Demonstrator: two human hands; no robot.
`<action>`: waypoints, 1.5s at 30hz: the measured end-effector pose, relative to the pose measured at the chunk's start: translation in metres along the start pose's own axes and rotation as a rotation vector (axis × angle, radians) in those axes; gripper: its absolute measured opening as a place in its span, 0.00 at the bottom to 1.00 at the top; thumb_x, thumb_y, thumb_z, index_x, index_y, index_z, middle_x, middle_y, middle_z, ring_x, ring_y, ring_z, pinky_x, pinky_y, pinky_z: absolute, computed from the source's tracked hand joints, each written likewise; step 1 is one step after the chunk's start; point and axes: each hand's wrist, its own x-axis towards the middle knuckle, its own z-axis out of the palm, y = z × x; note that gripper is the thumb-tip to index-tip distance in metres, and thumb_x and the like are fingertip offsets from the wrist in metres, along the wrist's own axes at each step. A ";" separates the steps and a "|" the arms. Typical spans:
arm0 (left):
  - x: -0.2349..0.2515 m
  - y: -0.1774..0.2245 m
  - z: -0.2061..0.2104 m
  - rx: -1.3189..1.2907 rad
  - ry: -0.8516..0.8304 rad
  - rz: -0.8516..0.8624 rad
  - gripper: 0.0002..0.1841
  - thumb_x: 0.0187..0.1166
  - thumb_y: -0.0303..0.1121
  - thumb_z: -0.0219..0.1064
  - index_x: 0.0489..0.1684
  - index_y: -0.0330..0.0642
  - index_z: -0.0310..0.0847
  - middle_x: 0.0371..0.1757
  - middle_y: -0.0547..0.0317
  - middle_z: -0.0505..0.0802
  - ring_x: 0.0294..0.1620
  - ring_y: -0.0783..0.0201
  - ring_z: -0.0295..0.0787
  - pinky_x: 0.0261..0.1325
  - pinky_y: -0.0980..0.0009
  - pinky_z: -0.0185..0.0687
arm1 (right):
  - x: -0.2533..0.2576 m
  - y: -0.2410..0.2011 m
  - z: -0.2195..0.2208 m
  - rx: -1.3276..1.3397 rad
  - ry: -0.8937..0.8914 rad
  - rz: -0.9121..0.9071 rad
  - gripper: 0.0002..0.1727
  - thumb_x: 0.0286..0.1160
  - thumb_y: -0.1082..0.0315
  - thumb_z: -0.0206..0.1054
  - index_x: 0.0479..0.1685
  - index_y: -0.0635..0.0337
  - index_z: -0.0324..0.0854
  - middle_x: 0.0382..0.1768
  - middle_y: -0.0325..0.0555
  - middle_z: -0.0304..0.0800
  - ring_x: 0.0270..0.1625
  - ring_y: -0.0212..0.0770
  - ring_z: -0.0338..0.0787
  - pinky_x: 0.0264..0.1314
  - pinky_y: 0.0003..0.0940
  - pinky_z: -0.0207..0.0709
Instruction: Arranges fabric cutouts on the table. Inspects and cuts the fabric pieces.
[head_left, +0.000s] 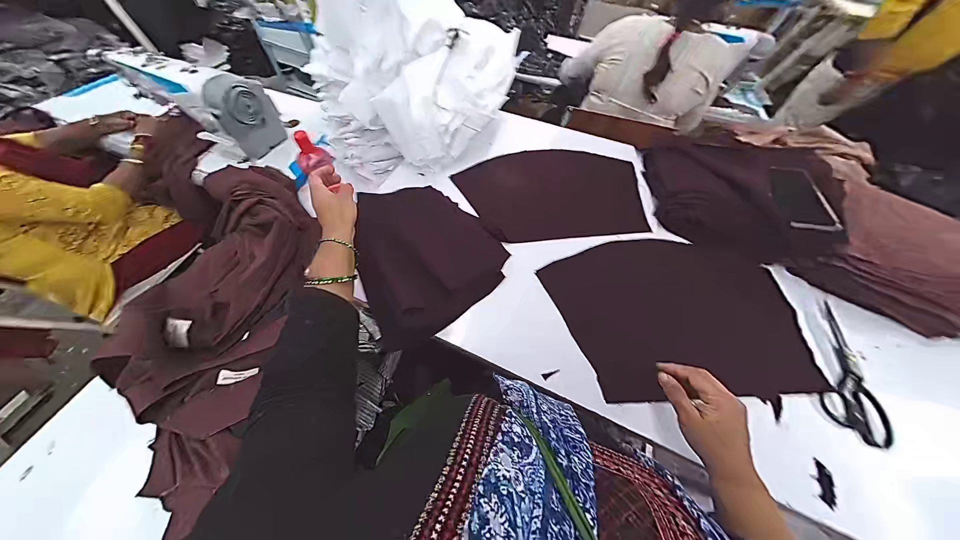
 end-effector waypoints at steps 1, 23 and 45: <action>-0.014 0.018 0.013 -0.025 -0.096 0.048 0.26 0.79 0.22 0.59 0.79 0.26 0.65 0.71 0.34 0.81 0.66 0.51 0.83 0.66 0.59 0.80 | -0.004 0.007 0.000 -0.017 0.024 -0.009 0.21 0.77 0.64 0.58 0.44 0.75 0.90 0.47 0.67 0.92 0.52 0.54 0.92 0.58 0.43 0.83; -0.294 0.071 0.230 0.329 -1.459 0.751 0.16 0.79 0.34 0.67 0.56 0.29 0.86 0.59 0.34 0.89 0.67 0.38 0.83 0.73 0.47 0.72 | -0.008 0.011 0.040 0.102 -0.094 -0.305 0.15 0.70 0.77 0.58 0.41 0.65 0.94 0.48 0.54 0.96 0.57 0.54 0.94 0.64 0.44 0.83; -0.293 0.046 0.235 0.059 -1.266 0.714 0.04 0.69 0.18 0.66 0.36 0.26 0.85 0.42 0.37 0.90 0.49 0.41 0.89 0.56 0.46 0.81 | -0.006 0.023 0.032 0.271 -0.229 -0.179 0.15 0.75 0.67 0.62 0.46 0.60 0.96 0.52 0.51 0.96 0.60 0.49 0.90 0.67 0.43 0.79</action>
